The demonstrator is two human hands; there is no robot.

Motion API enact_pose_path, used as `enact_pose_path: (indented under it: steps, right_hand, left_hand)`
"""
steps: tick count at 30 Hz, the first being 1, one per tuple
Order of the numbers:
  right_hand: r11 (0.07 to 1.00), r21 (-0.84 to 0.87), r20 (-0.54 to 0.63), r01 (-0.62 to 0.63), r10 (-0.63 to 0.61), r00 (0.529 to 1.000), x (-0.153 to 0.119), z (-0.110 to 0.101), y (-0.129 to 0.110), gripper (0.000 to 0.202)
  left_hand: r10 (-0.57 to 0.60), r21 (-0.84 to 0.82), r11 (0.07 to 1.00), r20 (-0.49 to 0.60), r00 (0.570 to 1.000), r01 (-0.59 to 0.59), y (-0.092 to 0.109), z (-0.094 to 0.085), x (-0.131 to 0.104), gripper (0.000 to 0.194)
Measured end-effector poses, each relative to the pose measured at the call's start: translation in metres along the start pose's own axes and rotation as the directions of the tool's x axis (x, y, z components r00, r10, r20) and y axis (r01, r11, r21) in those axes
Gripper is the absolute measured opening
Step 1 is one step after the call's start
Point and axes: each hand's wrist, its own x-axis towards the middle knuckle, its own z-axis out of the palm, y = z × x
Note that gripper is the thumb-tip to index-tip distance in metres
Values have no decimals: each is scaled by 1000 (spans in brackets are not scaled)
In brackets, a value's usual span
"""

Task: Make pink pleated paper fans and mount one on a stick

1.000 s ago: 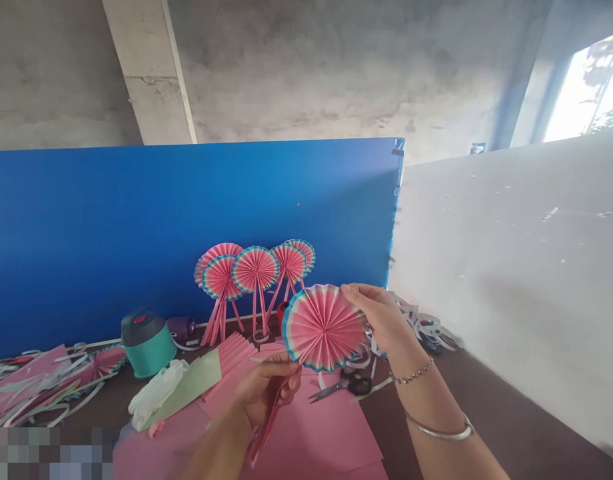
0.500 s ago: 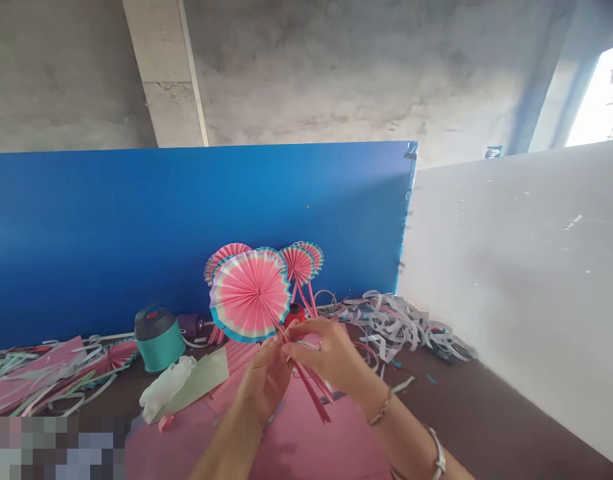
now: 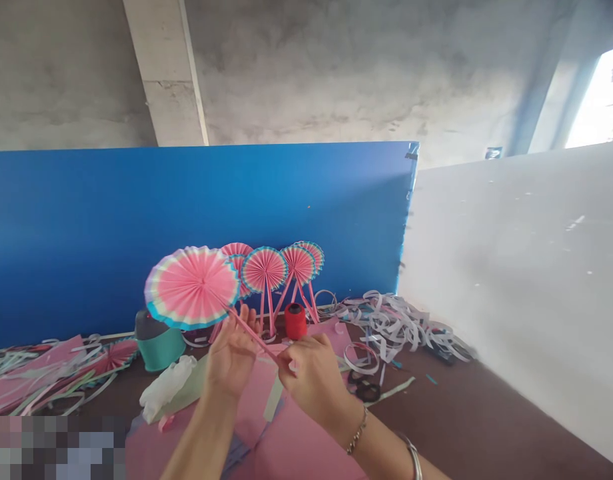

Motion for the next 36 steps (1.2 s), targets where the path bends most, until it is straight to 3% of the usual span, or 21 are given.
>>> enact_pose_path:
  steps: [3,5,8,12,14,18,23,29,33,36]
  right_hand:
    - [994,106,28,-18,16,999,-2,5,-1,12]
    - [986,167,-6,-2,3,1000,-4,4,-2,12]
    - [978,203,-75,46,-32,997,-5,-1,-4,38]
    - [985,167,-78,33,-20,997,-3,-1,-4,13]
    - [989,144,-67,7,3,998,-1,2,-3,25]
    - [991,130,-44,-9,15,999,-1,8,-2,26]
    - [983,179,-49,-44,53,997,-2,12,-1,16]
    - [974,157,138,-163,142,980,3,8,4,10]
    - [973,51,328,-225,196,924,6,-7,7,10]
    - [980,-121,440,-156,194,877,6,-15,14,7]
  left_hand:
    - [31,-13,999,21,999,-31,20,-1,7,20]
    - [34,8,999,7,999,-34,21,-1,7,22]
    - [3,75,997,-33,999,-1,3,1,2,23]
    - [-173,202,966,54,983,159,-28,1,-9,8]
    - [-165,196,971,116,980,140,-32,1,-11,6]
    - [-18,114,993,28,999,14,-18,0,-4,10]
    - [-6,68,998,-22,1000,7,-2,1,3,16]
    - [13,23,1000,-45,999,-12,6,-3,7,26]
    - [8,31,999,18,1000,-9,5,-8,11,25]
    - [3,43,999,101,995,-8,13,-12,12,15]
